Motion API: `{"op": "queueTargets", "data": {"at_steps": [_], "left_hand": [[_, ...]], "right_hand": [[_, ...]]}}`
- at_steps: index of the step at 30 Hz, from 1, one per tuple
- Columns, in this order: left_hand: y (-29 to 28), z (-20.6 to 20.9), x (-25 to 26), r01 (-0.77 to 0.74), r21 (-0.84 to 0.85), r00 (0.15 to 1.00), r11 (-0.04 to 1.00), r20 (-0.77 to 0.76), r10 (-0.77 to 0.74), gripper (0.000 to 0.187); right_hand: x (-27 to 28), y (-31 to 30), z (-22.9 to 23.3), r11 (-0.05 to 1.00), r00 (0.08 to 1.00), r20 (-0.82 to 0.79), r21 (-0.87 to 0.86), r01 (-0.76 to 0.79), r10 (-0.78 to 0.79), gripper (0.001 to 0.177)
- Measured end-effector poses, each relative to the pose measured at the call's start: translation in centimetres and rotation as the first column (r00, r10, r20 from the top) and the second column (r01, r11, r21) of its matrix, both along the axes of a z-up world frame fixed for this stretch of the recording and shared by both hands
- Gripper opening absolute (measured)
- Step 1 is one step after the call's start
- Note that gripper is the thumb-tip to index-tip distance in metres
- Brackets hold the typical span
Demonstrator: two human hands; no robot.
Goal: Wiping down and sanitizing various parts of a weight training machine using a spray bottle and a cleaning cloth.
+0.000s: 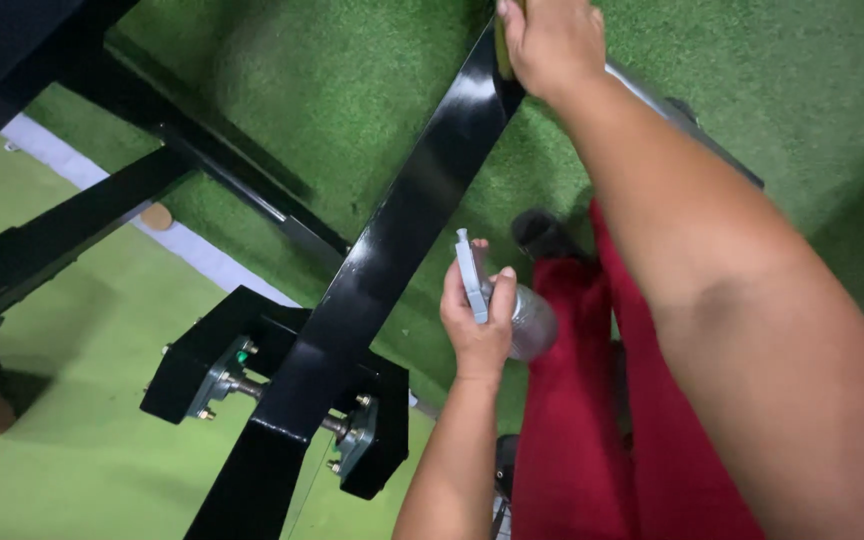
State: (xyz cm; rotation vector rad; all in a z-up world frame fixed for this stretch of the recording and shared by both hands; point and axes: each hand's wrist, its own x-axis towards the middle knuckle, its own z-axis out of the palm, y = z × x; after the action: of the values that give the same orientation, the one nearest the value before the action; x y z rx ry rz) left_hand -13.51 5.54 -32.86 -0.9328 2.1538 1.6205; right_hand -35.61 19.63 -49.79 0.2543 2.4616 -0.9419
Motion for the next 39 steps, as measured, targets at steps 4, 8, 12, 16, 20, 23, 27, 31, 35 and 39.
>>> {"op": "queueTargets", "data": {"at_steps": [4,8,12,16,20,23,27,31,35,39], "left_hand": [[0.7,0.6,-0.2,0.005,0.032,1.000,0.999,-0.012,-0.004,0.049],[1.9,2.0,-0.5,0.008,0.048,1.000,0.999,0.014,-0.008,0.050],[3.2,2.9,-0.5,0.043,0.045,0.999,0.998,0.008,-0.044,0.047],[4.1,1.9,-0.4,0.047,0.075,0.998,0.996,0.039,-0.050,0.046],[4.4,1.0,-0.1,0.020,0.071,0.998,0.997,0.054,-0.024,0.047],[4.1,0.2,0.3,0.032,0.078,0.998,0.996,0.055,-0.036,0.048],[3.9,-1.7,0.9,0.129,-0.022,0.992,0.991,0.012,-0.129,0.047],[4.6,-2.5,1.2,0.092,0.027,0.987,0.995,0.131,-0.094,0.049],[5.6,-2.1,-0.3,0.148,0.029,0.988,0.989,0.039,-0.149,0.049],[5.8,-2.3,-0.9,0.168,0.040,0.986,0.985,-0.007,-0.168,0.050]], "right_hand": [[1.9,0.7,-4.4,0.996,0.994,-0.070,-0.046,0.082,-0.085,0.031],[7.4,2.7,-1.7,0.995,0.903,-0.428,-0.095,-0.010,-0.032,0.050],[11.4,6.8,3.3,0.986,0.953,-0.301,-0.163,-0.021,-0.029,0.050],[12.1,7.7,3.6,0.949,0.938,-0.244,-0.260,0.179,-0.244,0.062],[9.5,5.7,1.5,0.977,0.963,-0.242,0.202,-0.068,0.117,0.088],[9.0,4.9,-1.3,0.995,0.990,-0.128,0.070,0.074,-0.065,0.087],[9.2,7.5,-4.2,0.991,0.966,-0.223,-0.070,0.116,-0.129,0.076],[8.9,10.8,-4.6,0.468,0.792,0.210,-0.709,0.527,-0.574,0.067],[10.7,14.3,-2.1,-0.142,0.439,0.580,-0.699,0.701,-0.686,0.073],[13.9,14.0,-1.1,0.885,0.953,-0.036,-0.383,0.263,-0.299,0.080]]}}
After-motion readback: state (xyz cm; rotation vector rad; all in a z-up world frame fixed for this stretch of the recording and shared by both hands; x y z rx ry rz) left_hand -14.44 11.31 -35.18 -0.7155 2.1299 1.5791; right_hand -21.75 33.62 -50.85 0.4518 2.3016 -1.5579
